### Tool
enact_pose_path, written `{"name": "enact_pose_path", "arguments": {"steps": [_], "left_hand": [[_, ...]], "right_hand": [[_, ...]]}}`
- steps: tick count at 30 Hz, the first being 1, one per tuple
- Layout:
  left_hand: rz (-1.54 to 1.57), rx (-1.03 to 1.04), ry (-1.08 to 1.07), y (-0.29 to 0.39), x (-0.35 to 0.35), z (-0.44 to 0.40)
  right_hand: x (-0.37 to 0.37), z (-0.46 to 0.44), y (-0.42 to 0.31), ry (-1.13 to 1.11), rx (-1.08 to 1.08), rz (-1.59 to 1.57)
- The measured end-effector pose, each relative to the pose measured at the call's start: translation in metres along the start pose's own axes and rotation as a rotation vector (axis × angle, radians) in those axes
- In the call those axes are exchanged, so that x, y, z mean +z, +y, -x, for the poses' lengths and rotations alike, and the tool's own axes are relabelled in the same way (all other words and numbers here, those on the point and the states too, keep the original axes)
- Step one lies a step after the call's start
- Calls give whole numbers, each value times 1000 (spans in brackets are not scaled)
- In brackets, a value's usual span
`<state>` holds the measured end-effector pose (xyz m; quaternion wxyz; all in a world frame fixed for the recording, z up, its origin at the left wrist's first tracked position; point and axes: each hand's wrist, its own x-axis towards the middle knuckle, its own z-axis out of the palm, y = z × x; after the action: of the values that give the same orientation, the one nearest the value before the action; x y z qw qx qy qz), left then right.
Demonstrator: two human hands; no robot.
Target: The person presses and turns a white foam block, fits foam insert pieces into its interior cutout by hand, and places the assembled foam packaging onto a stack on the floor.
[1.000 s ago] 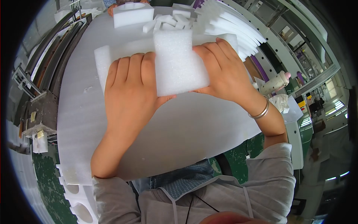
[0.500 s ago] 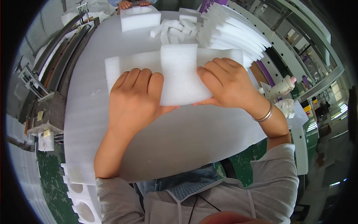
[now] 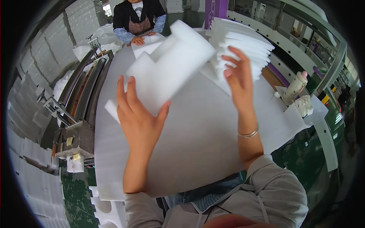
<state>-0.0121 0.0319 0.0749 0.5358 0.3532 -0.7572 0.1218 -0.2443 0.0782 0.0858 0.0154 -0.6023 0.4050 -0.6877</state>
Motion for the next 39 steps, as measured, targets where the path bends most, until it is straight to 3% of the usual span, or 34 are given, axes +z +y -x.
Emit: {"name": "enact_pose_path", "arguments": {"steps": [1,2,8,11,19,23,24,28,34,39], "left_hand": [[75,17,3,4,0,2],[150,34,1,6,0,4],[184,-24,-299,15,-18,3],[374,-37,-296,19,-20,3],[489,-63,-442,15,-46,7],[384,23,-377,10,-35,0],[327,132,-374,10,-30,-4],[537,123,-592,7,-26,1],[683,176,-558,12,-24,4],[739,196,-464,15,1,15]], "right_hand": [[13,8,9,-8,99,-100],[23,12,16,-67,95,-13],[35,18,30,-65,43,-199],[29,19,39,-49,64,-268],[31,16,37,24,-26,-267],[37,21,27,11,-46,-259],[40,24,26,-6,-55,-252],[47,33,22,4,16,-337],[47,36,19,15,166,-527],[44,35,5,1,162,-529]]}}
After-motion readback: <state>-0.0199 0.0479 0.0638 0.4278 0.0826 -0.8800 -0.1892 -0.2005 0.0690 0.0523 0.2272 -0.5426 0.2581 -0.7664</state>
